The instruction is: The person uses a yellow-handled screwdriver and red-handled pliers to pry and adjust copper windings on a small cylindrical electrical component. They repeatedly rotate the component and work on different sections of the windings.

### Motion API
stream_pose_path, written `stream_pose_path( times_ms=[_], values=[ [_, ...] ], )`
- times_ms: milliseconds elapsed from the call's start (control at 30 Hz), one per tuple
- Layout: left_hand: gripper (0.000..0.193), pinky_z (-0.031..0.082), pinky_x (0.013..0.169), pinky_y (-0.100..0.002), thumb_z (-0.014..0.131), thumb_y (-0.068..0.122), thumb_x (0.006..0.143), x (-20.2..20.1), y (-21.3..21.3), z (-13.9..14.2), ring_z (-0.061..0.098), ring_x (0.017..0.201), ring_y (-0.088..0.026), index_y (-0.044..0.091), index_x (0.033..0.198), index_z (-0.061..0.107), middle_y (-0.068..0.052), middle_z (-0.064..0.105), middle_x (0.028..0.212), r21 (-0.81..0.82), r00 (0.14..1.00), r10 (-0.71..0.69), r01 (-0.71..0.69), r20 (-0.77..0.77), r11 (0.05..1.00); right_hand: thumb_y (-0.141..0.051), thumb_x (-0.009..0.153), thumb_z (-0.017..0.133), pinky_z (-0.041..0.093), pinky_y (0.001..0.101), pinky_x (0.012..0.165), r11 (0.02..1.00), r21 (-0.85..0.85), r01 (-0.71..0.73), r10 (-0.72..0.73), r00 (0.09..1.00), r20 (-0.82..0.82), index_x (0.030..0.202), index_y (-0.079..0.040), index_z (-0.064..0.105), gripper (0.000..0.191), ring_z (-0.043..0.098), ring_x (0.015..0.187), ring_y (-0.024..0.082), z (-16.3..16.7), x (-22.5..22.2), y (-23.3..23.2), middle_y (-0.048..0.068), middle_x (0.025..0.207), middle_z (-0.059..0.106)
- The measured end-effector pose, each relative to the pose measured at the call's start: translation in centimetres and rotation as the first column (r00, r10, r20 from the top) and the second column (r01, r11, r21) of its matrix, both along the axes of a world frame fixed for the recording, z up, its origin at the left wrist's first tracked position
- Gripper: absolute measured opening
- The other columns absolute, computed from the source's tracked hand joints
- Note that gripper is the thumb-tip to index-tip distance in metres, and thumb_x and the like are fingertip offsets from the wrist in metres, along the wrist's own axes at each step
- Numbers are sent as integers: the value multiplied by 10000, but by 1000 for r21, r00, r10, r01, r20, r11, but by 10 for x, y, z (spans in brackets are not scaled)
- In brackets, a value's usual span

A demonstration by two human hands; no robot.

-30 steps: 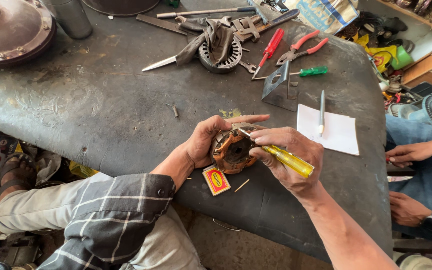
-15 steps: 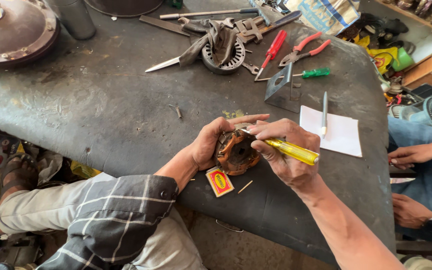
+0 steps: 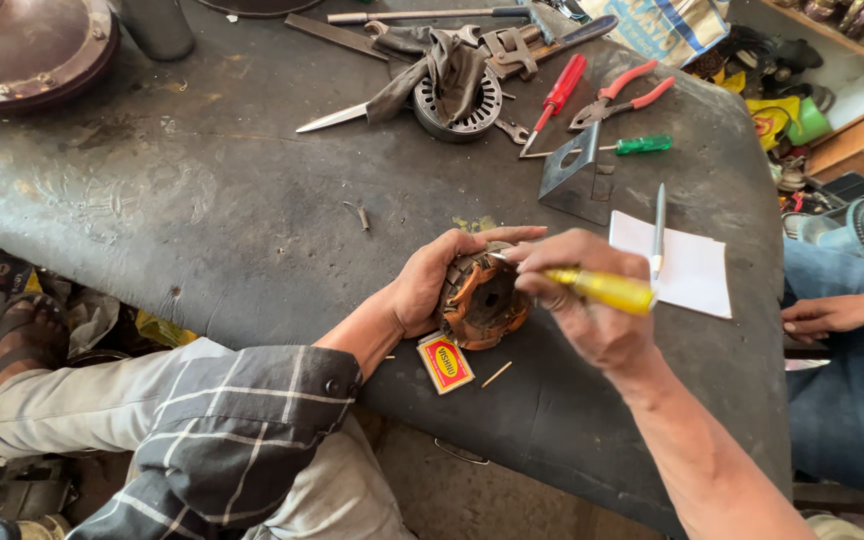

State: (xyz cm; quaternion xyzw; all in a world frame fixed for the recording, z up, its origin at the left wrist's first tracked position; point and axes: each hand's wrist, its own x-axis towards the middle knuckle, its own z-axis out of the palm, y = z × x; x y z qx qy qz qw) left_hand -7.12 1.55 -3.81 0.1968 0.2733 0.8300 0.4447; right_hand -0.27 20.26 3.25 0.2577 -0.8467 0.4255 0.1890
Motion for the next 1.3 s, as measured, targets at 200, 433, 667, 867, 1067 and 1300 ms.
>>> stream_pose_path(
  times_ms=[200, 433, 667, 867, 1067, 1300],
  values=[
    [686, 517, 1060, -428, 315, 336, 998, -3, -2, 0, 628, 1207, -283, -3, 1590, 377, -207, 589, 1414, 1, 999, -3, 3, -33, 1000, -231, 952, 743, 618, 310, 850, 996, 92, 20, -15, 999, -52, 1022, -69, 715, 179, 771, 933, 205, 3, -1, -3, 87, 1054, 774],
    [678, 515, 1074, -424, 316, 324, 1001, -4, 0, -4, 626, 1232, -276, -6, 1590, 375, -208, 591, 1416, -9, 999, 0, 0, -39, 1000, -230, 975, 751, 623, 330, 894, 992, 123, 0, 20, 988, -156, 1044, -57, 708, 190, 765, 988, 237, 3, 0, -6, 91, 1072, 769],
    [668, 506, 1080, -432, 309, 317, 996, -5, 0, -2, 611, 1239, -289, -9, 1575, 379, -212, 576, 1427, -26, 999, 7, -9, -53, 1000, -217, 959, 732, 621, 351, 945, 998, 59, -3, 4, 1000, -9, 1049, -59, 730, 182, 776, 979, 223, 5, -1, -3, 80, 1075, 776],
    [673, 490, 1115, -426, 313, 311, 997, -6, 0, -4, 583, 1302, -283, -29, 1574, 373, -205, 524, 1502, -9, 998, 13, -13, -57, 1000, -215, 965, 726, 615, 403, 1039, 996, 94, 8, -1, 997, -76, 1050, -52, 722, 183, 772, 1034, 240, 3, -2, -7, 75, 1082, 768],
    [669, 469, 1148, -405, 314, 306, 1000, -6, 1, -4, 572, 1337, -264, -22, 1579, 372, -188, 525, 1515, -4, 997, 9, -9, -76, 1000, -205, 977, 723, 612, 414, 1048, 997, 77, 14, -4, 992, -126, 1049, -43, 714, 178, 765, 1055, 267, -1, 1, -9, 83, 1083, 759],
    [658, 491, 1086, -425, 320, 311, 1005, -5, -3, -3, 599, 1239, -283, 4, 1584, 379, -216, 561, 1435, -30, 999, 6, -7, -47, 1000, -188, 960, 738, 640, 400, 1001, 992, 121, 45, -18, 976, -218, 1038, -37, 703, 174, 768, 1052, 275, -11, 0, -11, 92, 1080, 760]
  ],
)
